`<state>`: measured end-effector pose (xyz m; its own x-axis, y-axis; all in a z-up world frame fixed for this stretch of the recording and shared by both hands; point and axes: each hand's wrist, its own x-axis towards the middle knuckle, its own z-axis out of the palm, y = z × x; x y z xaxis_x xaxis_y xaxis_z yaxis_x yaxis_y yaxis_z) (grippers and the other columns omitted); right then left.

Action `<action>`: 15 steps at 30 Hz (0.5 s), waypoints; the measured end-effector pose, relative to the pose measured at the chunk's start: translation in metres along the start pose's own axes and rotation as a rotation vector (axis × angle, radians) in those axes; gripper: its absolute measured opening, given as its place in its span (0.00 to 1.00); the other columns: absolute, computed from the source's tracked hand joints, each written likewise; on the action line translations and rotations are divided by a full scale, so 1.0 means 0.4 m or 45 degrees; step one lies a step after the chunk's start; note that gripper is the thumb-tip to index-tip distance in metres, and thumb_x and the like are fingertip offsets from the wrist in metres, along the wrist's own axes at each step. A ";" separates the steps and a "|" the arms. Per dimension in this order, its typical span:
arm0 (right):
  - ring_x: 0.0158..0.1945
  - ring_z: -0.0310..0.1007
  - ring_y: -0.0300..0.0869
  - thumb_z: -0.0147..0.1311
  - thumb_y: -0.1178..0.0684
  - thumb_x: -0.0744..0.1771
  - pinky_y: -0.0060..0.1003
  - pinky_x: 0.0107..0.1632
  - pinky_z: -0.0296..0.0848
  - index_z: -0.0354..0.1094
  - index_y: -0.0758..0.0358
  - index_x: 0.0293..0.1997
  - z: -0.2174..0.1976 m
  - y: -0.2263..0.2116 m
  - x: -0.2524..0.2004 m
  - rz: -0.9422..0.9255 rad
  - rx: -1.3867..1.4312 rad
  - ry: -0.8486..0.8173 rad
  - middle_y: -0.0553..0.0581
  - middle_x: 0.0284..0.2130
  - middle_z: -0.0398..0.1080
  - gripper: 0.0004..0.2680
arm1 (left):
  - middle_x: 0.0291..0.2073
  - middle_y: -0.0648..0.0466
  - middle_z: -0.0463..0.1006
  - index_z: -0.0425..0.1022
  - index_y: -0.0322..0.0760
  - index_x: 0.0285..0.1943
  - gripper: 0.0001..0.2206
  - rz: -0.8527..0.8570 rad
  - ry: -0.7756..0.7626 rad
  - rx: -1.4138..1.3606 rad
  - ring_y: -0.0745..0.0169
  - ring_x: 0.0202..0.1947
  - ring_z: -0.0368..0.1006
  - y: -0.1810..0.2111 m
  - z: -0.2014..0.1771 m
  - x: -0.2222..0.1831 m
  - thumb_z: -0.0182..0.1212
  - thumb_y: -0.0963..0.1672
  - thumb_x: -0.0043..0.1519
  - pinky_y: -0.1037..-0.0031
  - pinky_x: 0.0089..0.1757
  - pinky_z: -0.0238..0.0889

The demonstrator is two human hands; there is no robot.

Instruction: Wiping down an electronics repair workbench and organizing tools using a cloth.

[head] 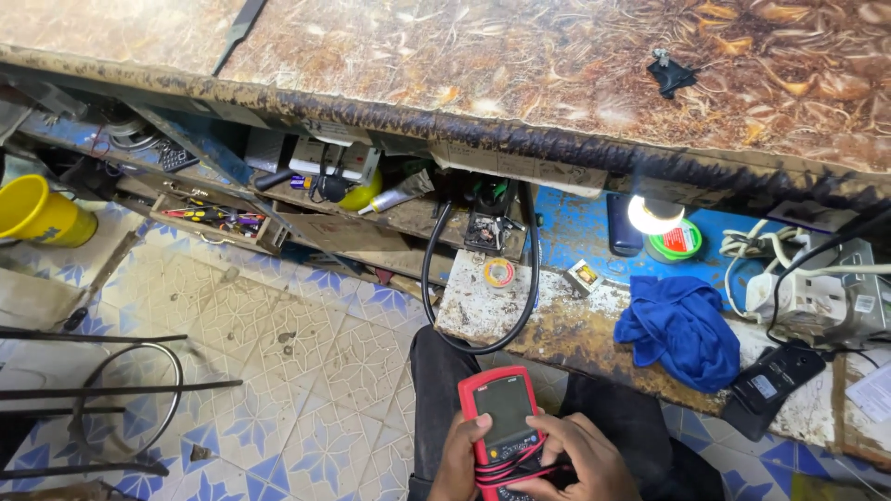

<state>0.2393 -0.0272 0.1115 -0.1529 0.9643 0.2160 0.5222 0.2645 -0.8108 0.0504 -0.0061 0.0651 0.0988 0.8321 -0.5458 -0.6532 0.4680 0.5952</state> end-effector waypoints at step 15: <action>0.64 0.60 0.34 0.58 0.33 0.66 0.31 0.67 0.61 0.47 0.66 0.73 -0.143 0.010 -0.039 0.462 1.261 -0.307 0.52 0.62 0.62 0.34 | 0.51 0.32 0.84 0.70 0.22 0.66 0.34 -0.140 -0.655 0.449 0.42 0.45 0.81 -0.080 0.108 0.028 0.60 0.53 0.57 0.61 0.41 0.73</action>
<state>0.2918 -0.0407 0.1360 -0.3432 0.9271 -0.1503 -0.3239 -0.2671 -0.9076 0.1048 0.0010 0.0654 0.5570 0.7691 -0.3135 -0.3407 0.5558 0.7583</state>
